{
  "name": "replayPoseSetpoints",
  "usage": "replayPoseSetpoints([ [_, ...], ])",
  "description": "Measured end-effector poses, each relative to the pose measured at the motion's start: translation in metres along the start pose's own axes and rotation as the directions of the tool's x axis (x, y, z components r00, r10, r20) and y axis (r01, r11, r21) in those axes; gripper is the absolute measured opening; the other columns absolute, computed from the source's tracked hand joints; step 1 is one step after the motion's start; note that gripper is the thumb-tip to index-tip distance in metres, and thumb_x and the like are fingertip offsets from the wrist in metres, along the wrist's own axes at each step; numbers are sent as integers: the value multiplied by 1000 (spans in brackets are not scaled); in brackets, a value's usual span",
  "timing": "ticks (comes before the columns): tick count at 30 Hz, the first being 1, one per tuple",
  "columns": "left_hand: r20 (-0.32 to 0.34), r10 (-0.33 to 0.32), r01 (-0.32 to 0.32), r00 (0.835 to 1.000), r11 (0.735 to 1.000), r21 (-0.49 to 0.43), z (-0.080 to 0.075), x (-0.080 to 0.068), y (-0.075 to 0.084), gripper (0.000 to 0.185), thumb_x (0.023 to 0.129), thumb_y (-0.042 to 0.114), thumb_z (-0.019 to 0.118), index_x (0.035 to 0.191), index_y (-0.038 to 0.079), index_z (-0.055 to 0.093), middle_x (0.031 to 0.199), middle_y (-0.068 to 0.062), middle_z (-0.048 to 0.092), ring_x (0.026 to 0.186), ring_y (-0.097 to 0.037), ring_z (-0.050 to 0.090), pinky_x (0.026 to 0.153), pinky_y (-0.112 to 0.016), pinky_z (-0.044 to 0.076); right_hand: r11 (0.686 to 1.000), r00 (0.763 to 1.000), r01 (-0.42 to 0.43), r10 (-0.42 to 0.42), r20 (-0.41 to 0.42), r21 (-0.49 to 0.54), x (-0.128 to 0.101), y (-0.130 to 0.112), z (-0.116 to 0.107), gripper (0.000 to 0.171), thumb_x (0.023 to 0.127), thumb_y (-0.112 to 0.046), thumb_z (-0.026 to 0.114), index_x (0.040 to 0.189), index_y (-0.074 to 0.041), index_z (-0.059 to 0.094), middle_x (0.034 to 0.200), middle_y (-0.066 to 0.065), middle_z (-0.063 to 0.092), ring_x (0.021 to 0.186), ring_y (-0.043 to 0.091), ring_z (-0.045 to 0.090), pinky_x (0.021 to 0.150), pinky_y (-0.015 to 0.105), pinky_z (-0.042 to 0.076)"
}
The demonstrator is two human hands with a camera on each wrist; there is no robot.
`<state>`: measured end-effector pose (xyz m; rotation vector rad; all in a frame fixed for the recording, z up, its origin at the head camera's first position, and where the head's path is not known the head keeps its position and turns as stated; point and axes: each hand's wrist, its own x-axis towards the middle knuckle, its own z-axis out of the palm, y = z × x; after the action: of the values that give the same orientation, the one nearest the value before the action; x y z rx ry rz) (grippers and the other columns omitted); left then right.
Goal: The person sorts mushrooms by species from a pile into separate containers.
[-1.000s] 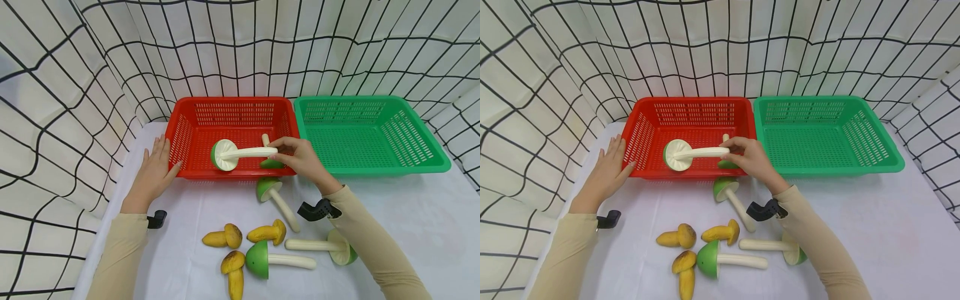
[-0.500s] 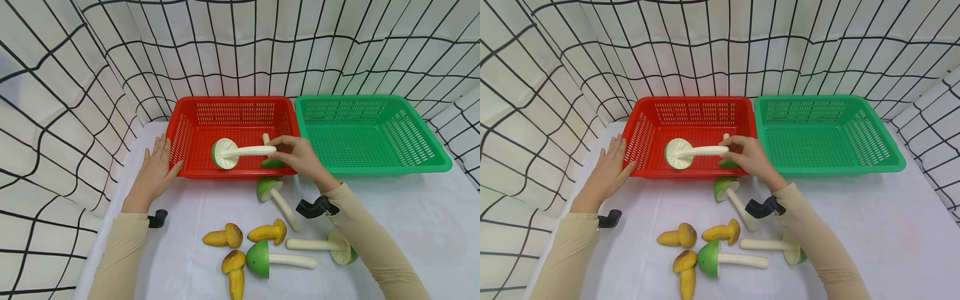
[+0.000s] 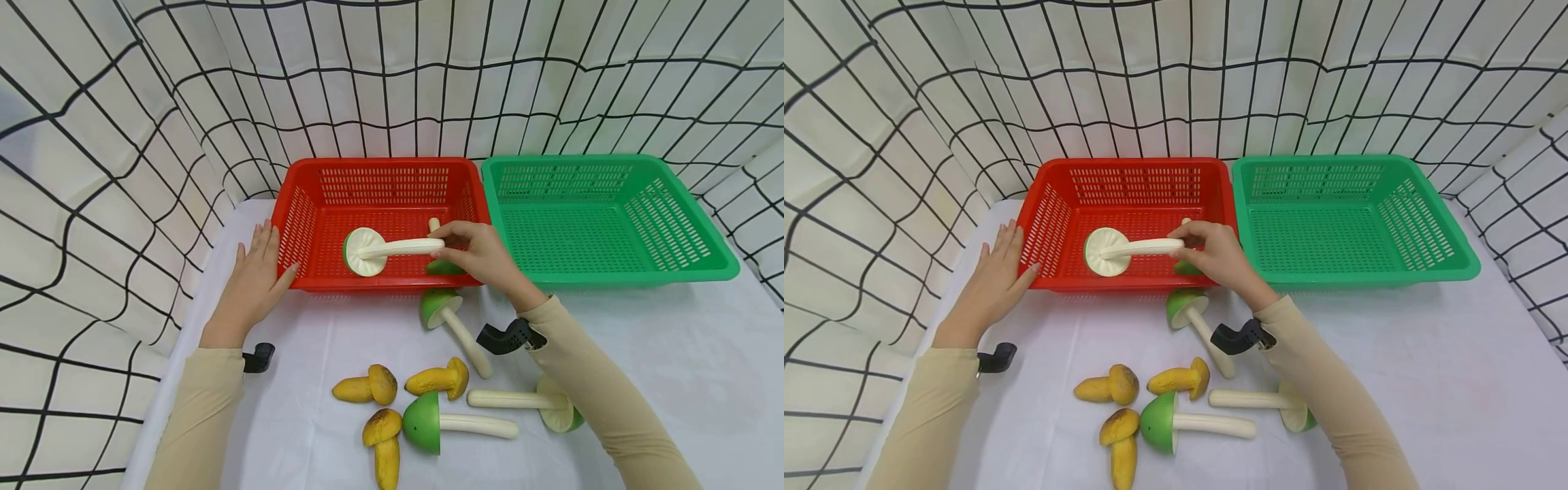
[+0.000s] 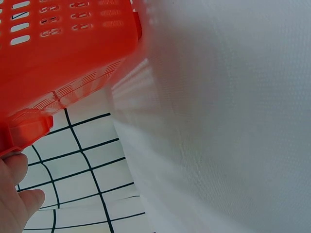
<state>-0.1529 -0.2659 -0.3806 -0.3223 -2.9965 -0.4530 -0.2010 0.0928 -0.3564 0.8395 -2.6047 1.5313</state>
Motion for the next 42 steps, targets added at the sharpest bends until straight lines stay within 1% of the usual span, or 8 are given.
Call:
replayPoseSetpoints([
  [6, 0, -3, 3, 1000, 1000, -7, 1, 0, -1, 72, 99, 34, 40, 145, -12, 10, 153, -27, 5, 142, -37, 0, 108, -62, 5, 1000, 1000, -19, 19, 10, -22, 2, 3, 1, 24, 82, -2, 72, 104, 3, 68, 93, 12, 69, 80, 20, 63, 72, 30, 53],
  [14, 0, -2, 2, 1000, 1000, -12, 1, -2, -1, 72, 99, 34, 39, 145, -12, 10, 154, -27, 4, 142, -37, 0, 108, -62, 4, 998, 999, -45, 46, 29, -33, 5, 4, 3, 23, 81, -3, 72, 102, 4, 68, 92, 13, 68, 79, 22, 61, 72, 33, 52],
  [20, 3, -3, 3, 1000, 1000, -7, 1, -2, -1, 72, 99, 35, 38, 146, -11, 10, 154, -26, 4, 142, -36, -1, 109, -61, 4, 998, 998, -54, 55, 35, -32, 10, 7, 5, 20, 81, -2, 72, 100, 4, 69, 92, 14, 68, 79, 22, 62, 71, 32, 53],
  [28, -6, 4, -4, 1000, 1000, -7, 2, -1, -1, 72, 99, 34, 39, 145, -12, 10, 154, -26, 5, 142, -36, 0, 108, -62, 4, 992, 992, -122, 123, 41, -36, 15, 13, 4, 19, 82, -2, 71, 100, 4, 69, 93, 16, 68, 81, 23, 64, 73, 33, 54],
  [33, -8, 8, -8, 1000, 1000, -7, 1, -1, 0, 72, 99, 34, 39, 146, -12, 10, 154, -26, 5, 142, -37, 0, 108, -62, 4, 986, 988, -144, 148, 43, -80, 18, 15, 6, 19, 83, -3, 71, 100, 3, 70, 93, 15, 68, 81, 24, 64, 75, 35, 54],
  [38, -9, 9, -9, 1000, 1000, -6, 1, -1, 0, 71, 99, 34, 39, 146, -11, 10, 154, -26, 5, 142, -37, 1, 109, -61, 4, 978, 988, -130, 141, 60, -162, 22, 15, 12, 18, 84, -4, 69, 101, 1, 70, 93, 14, 68, 81, 23, 62, 75, 34, 53],
  [42, -7, 8, -8, 1000, 1000, -7, 1, -1, -1, 72, 99, 35, 38, 146, -11, 10, 154, -26, 5, 142, -37, 1, 109, -61, 4, 971, 988, -124, 140, 67, -205, 24, 15, 15, 16, 84, -4, 69, 100, 0, 71, 91, 13, 69, 80, 22, 62, 73, 33, 52],
])
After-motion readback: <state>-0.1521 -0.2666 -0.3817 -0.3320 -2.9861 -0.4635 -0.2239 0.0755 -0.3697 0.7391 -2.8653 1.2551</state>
